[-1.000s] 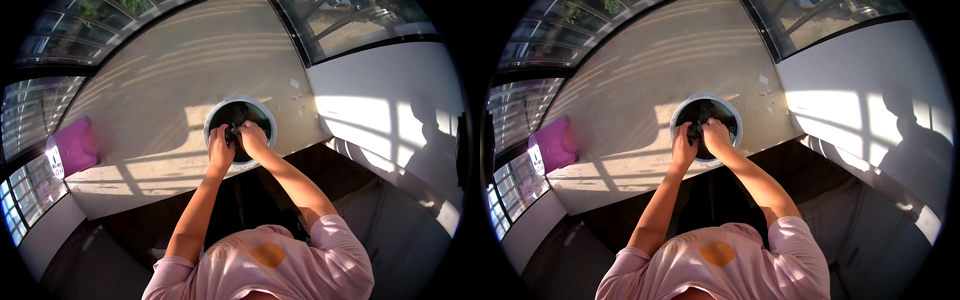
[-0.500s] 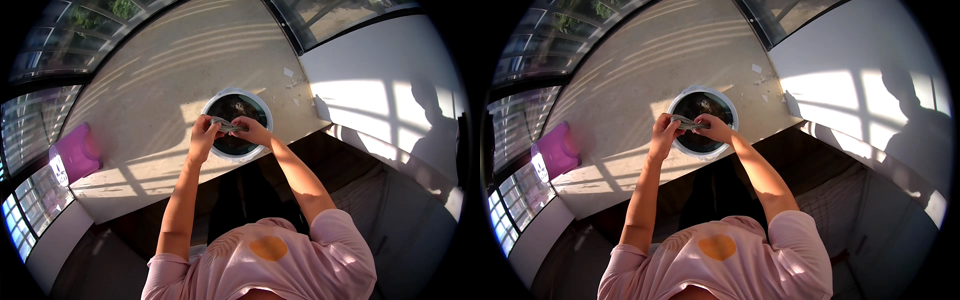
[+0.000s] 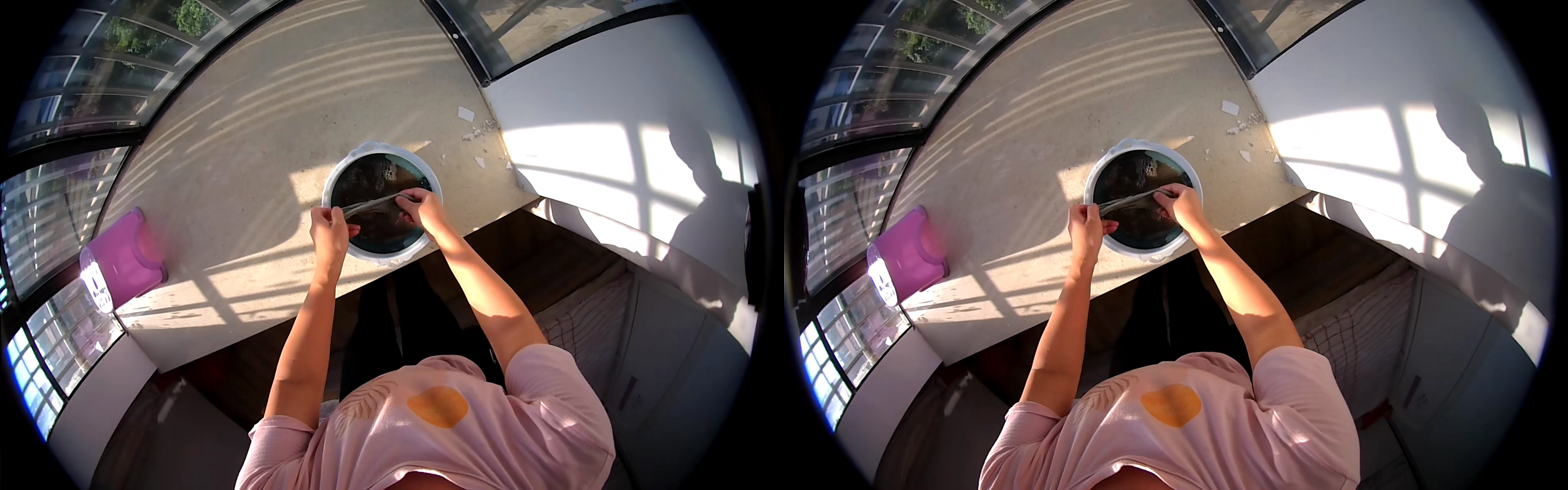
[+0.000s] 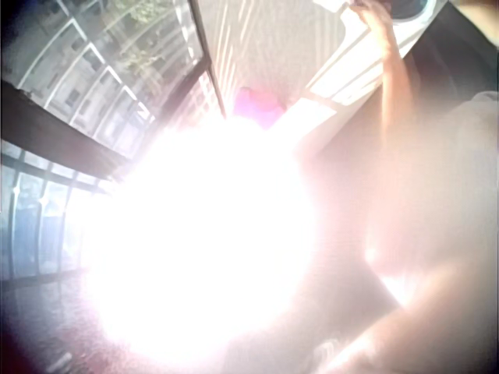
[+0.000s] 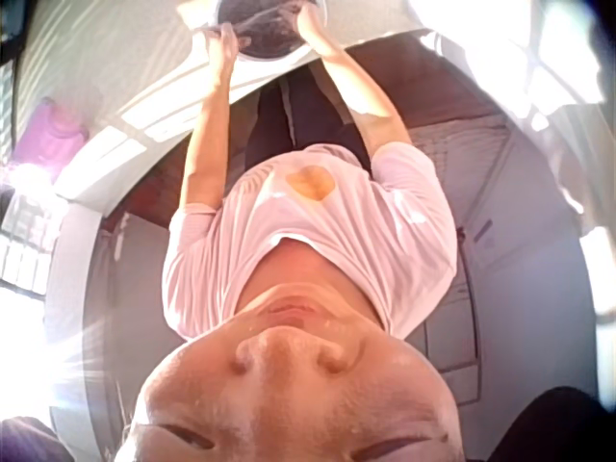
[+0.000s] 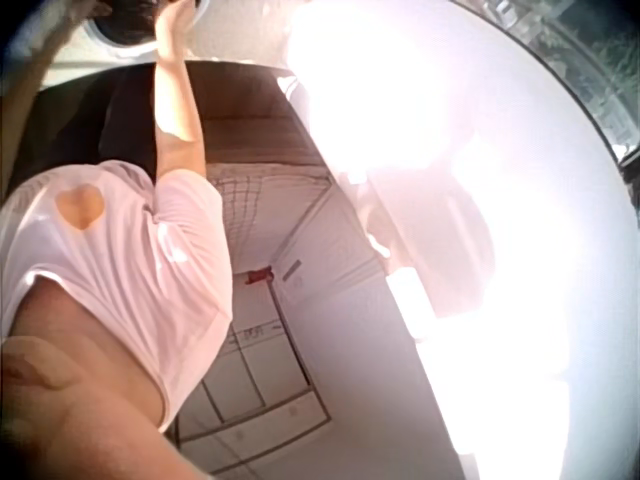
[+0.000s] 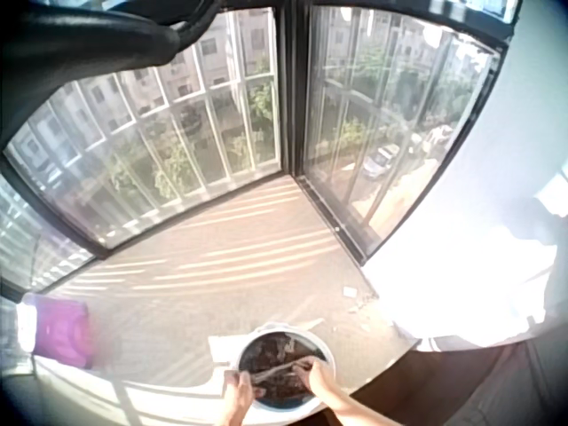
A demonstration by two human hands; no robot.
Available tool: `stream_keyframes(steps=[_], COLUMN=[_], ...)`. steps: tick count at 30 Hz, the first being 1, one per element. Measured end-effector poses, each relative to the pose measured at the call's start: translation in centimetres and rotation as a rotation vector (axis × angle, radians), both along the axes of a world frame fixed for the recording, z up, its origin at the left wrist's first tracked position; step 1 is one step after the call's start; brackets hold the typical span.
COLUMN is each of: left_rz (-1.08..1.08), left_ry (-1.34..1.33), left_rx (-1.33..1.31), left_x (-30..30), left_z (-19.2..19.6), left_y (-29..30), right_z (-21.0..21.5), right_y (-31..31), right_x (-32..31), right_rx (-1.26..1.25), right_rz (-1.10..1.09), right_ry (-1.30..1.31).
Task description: The person wipes the metal window frame on a balcony with a cloth. They then rinse the cloth in a bucket of water and carry the bucket into an adjacent room.
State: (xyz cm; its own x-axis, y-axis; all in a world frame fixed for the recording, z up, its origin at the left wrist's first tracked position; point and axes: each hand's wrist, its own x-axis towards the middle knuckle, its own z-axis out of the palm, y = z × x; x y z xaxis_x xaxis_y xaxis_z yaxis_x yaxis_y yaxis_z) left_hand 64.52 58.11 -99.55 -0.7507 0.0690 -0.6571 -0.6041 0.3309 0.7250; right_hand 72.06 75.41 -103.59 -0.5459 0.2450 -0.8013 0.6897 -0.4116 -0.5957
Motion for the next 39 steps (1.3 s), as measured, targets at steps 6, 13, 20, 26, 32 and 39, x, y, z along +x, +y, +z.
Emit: stream_keyframes(steps=[6, 13, 20, 26, 32, 39], left_rz=[0.048, 0.301, 0.281, 0.572, 0.441, 0.669], left_ry=[-0.435, -0.676, -0.848, -0.693, -0.737, -1.001], left_rx=[0.148, 0.599, 1.248, 0.527, 0.221, 1.377], left_x=[2.0, 3.2, 1.8, 2.5, 2.1, 2.6], left_z=[-1.5, -8.8, -9.1, -5.5, -5.6, -11.0], left_y=[2.1, 0.7, 2.0, 2.7, 2.0, -1.5], right_z=[-1.9, 1.8, 5.6, 1.0, -3.1, 4.0], right_y=[-2.9, -5.2, -6.8, -4.1, -2.9, -7.5], right_x=[-1.2, -2.4, -1.1, -1.9, -1.1, -1.8], right_rx=[1.046, 0.859, 1.123, 1.093, 1.131, 0.725], right_rz=[0.631, 0.525, 0.608, 0.663, 0.717, 0.577], right_ry=[0.162, 0.462, 0.709, 0.367, 0.205, 0.566])
